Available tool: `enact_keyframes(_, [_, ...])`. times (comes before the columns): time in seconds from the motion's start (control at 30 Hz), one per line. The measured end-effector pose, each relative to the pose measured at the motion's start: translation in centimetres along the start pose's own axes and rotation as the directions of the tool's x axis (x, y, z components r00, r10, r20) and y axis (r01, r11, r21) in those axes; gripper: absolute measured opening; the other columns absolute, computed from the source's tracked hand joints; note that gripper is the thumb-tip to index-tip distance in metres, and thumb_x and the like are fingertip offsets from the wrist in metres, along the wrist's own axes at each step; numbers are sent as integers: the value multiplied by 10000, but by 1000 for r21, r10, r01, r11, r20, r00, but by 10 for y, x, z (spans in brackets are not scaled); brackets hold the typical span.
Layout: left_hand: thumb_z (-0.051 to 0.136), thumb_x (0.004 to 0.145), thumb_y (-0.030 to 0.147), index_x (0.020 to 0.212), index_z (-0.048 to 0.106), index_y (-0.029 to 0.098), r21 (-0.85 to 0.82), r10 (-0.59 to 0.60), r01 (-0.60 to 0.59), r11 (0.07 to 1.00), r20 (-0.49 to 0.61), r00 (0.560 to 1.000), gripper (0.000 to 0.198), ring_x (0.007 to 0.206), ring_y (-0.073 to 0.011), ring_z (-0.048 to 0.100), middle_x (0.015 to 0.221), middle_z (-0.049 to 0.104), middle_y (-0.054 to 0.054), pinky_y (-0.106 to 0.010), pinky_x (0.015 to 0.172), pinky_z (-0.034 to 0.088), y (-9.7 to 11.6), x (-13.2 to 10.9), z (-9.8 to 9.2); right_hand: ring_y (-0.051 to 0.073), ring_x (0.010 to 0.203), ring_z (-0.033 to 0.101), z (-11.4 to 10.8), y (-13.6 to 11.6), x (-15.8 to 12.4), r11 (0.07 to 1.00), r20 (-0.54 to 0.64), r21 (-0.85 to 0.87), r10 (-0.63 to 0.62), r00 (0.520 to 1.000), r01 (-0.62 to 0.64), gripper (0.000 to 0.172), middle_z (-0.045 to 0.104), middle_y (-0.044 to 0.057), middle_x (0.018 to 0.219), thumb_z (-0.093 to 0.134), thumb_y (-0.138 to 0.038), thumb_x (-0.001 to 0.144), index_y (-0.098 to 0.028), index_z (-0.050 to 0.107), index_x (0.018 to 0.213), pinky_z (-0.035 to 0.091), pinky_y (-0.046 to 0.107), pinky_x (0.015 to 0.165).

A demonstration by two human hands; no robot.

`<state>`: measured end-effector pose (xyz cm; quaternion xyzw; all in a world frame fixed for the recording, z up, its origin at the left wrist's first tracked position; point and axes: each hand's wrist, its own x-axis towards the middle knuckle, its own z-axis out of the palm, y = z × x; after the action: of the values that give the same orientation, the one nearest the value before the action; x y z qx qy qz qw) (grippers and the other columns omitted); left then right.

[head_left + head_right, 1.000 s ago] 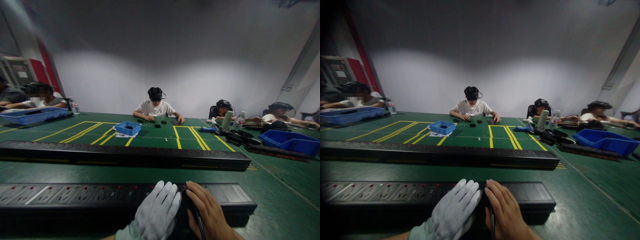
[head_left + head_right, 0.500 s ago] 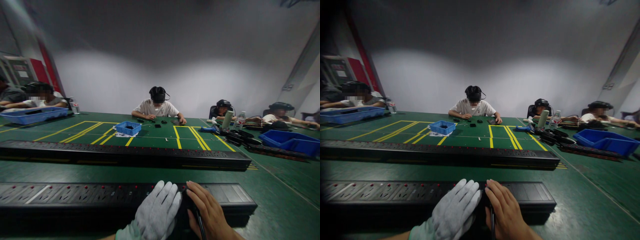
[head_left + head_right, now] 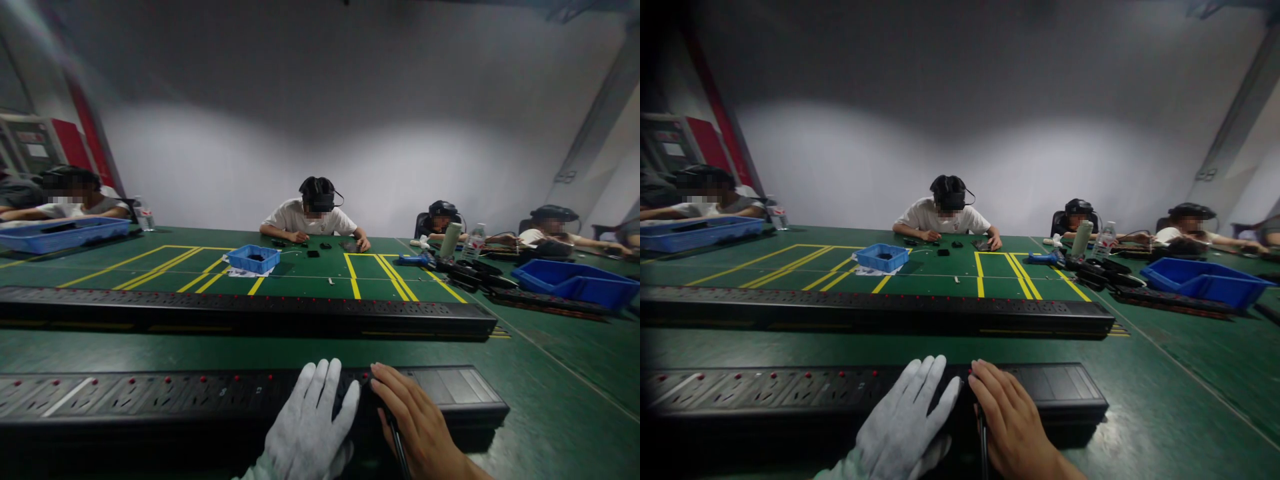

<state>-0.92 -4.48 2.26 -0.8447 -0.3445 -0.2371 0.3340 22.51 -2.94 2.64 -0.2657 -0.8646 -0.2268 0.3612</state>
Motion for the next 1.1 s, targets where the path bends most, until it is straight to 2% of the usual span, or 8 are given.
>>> enact_keyframes(0.13, [584, 883, 546, 1397, 481, 160, -76, 19, -6, 997, 166, 986, 651, 1121, -412, 624, 1332, 588, -209, -639, 944, 457, -7, 0, -9, 188, 1247, 593, -8, 3, 6, 1000, 45, 20, -1, 999, 0, 440, 662, 113, 1276, 385, 0, 908, -139, 556, 1289, 523, 320, 1022])
enact_keyframes(0.23, [626, 858, 457, 1484, 375, 139, -156, -6, 57, 986, 312, 950, 745, 1261, -375, 540, 1462, 475, -183, -581, 1039, 427, -17, 0, -14, 181, 1218, 616, -13, 4, 10, 999, 58, 50, -12, 998, 9, 437, 671, 103, 1265, 383, -4, 919, -156, 559, 1288, 530, 307, 1011])
enact_keyframes(0.3, [689, 799, 479, 1520, 321, 148, -189, -88, 191, 963, 453, 887, 874, 1322, -370, 484, 1500, 424, -183, -559, 1078, 398, -29, 4, -14, 179, 1201, 628, -16, 4, 12, 997, 65, 81, 2, 998, -8, 416, 675, 104, 1257, 387, -20, 937, -158, 554, 1292, 538, 301, 1000])
enact_keyframes(0.37, [758, 694, 590, 1518, 336, 137, -214, -132, 336, 917, 633, 763, 1031, 1258, -398, 539, 1453, 475, -211, -553, 1028, 443, -45, 9, -13, 177, 1170, 648, -19, 5, 15, 991, 59, 126, 25, 998, -32, 382, 687, 97, 1235, 406, -42, 955, -169, 560, 1280, 549, 291, 982])
enact_keyframes(0.47, [713, 696, 691, 1548, 275, 192, -372, 34, 365, 853, 739, 673, 1080, 1155, -366, 620, 1396, 545, -178, -500, 965, 493, -71, 17, -12, 168, 1115, 680, -24, 10, 22, 978, 73, 199, 50, 996, -64, 337, 708, 71, 1200, 438, -80, 967, -200, 587, 1245, 565, 265, 953])
enact_keyframes(0.73, [713, 647, 706, 1495, 395, 252, -547, 124, 410, 730, 695, 708, 1012, 1166, -338, 626, 1335, 615, -100, -396, 960, 497, -89, 21, -9, 144, 1053, 709, -14, 30, 28, 940, 132, 313, 98, 986, -135, 433, 721, 4, 1185, 465, -64, 934, -268, 589, 1295, 587, 231, 899])
enact_keyframes(0.97, [742, 635, 666, 1493, 398, 249, -538, 94, 405, 739, 678, 729, 1014, 1159, -327, 626, 1324, 619, -98, -401, 976, 486, -87, 16, -5, 227, 1229, 610, -56, 37, 53, 979, -238, 131, 187, 953, -159, 570, 575, 36, 1401, 488, -52, 938, -292, 471, 1455, 517, 390, 1054])
enact_keyframes(1.1, [709, 668, 697, 1464, 422, 259, -579, 115, 387, 718, 646, 755, 953, 1091, -317, 657, 1248, 659, -75, -377, 933, 499, -87, 16, -4, 203, 1178, 647, -50, 24, 70, 970, -62, 218, 122, 991, -106, 535, 635, 25, 1331, 459, -65, 952, -302, 501, 1429, 566, 344, 985])
